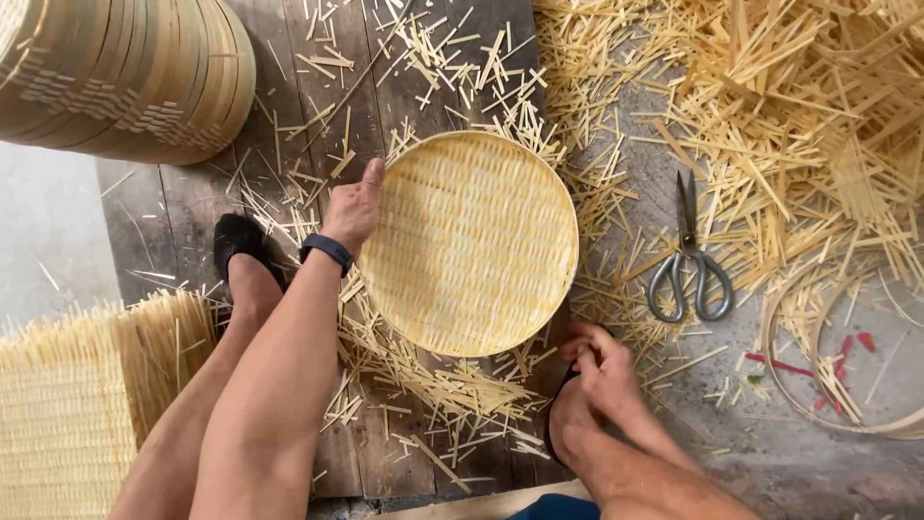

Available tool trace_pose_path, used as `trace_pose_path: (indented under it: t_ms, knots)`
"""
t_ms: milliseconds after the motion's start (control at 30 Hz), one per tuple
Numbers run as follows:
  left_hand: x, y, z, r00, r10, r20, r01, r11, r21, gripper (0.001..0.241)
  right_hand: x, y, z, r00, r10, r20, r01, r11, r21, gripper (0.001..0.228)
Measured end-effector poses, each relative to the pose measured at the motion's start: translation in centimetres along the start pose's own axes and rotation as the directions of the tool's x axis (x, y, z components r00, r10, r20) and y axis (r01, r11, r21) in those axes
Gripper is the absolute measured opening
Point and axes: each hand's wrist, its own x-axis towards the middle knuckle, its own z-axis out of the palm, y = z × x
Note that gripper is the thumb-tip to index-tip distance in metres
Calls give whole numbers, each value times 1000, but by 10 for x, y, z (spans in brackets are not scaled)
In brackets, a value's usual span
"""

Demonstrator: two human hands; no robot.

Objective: Weaving and trimming a circular bamboo basket base using bamboo strips and scissors.

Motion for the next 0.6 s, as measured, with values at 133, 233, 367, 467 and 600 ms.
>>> trace_pose_path:
  t_ms: [133, 233, 367, 467, 600]
  knots:
    - [3, 18, 19, 993, 120, 9, -120, 991, 52, 69, -4, -20, 10, 988, -125, -93, 107, 978, -180, 29]
    - [-41, 56, 47, 846, 476, -239, -438, 877, 196, 57, -2, -25, 11, 962, -226, -153, 185, 952, -244, 25]
    - [-160, 98, 111, 631, 759, 163, -743, 530, 408, 60, -2, -25, 14, 950, -235, -208, 175, 947, -269, 21]
    - [-203, 48, 162, 620, 653, 435, -783, 480, 396, 71, -3, -19, 13, 935, -270, -231, 200, 937, -287, 20]
    - [-212, 0, 154, 587, 625, 515, -791, 307, 529, 61, -4, -22, 12, 926, -272, -261, 218, 951, -220, 23]
